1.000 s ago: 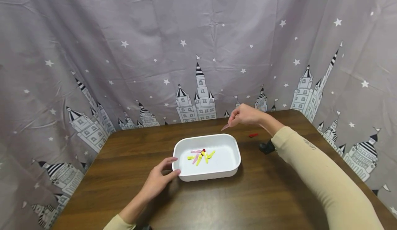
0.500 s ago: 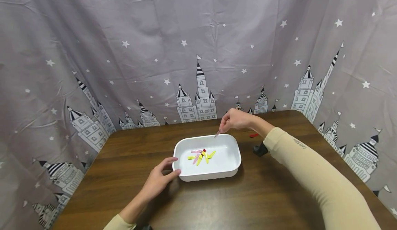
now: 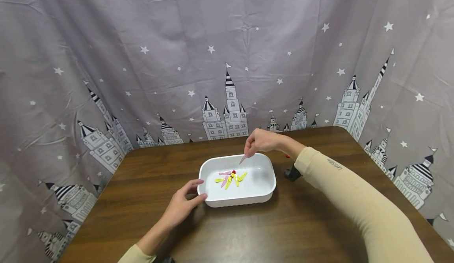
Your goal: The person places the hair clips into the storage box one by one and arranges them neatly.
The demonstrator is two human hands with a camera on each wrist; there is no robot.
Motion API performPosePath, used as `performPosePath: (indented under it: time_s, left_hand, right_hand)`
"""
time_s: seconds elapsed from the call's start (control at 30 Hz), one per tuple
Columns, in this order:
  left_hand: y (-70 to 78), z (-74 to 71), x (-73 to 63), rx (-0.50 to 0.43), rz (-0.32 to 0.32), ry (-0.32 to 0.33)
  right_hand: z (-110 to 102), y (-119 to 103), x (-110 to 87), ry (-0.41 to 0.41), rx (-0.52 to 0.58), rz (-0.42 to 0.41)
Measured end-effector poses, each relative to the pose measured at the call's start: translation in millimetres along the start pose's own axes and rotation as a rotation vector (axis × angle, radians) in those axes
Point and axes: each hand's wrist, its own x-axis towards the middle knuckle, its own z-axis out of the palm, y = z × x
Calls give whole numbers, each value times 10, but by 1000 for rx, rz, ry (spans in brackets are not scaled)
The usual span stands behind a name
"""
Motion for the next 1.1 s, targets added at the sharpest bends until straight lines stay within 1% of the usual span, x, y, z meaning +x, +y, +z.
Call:
performPosePath:
  time_s: [0.2, 0.47, 0.67, 0.93, 1.1]
  left_hand:
    - [12, 0, -8, -3, -3, -3]
    - [29, 5, -8, 4, -8, 1]
    - [33, 5, -4, 10, -11, 7]
    - [43, -1, -8, 18, -21, 3]
    - [47, -2, -11, 20, -25, 4]
  right_hand:
    - [91, -50, 48, -22, -5, -15]
    - [205, -79, 81, -60, 37, 5]
    - [279, -105, 95, -90, 44, -5]
    - [315, -127, 115, -105, -1, -20]
    - [326, -114, 102, -106, 19, -12]
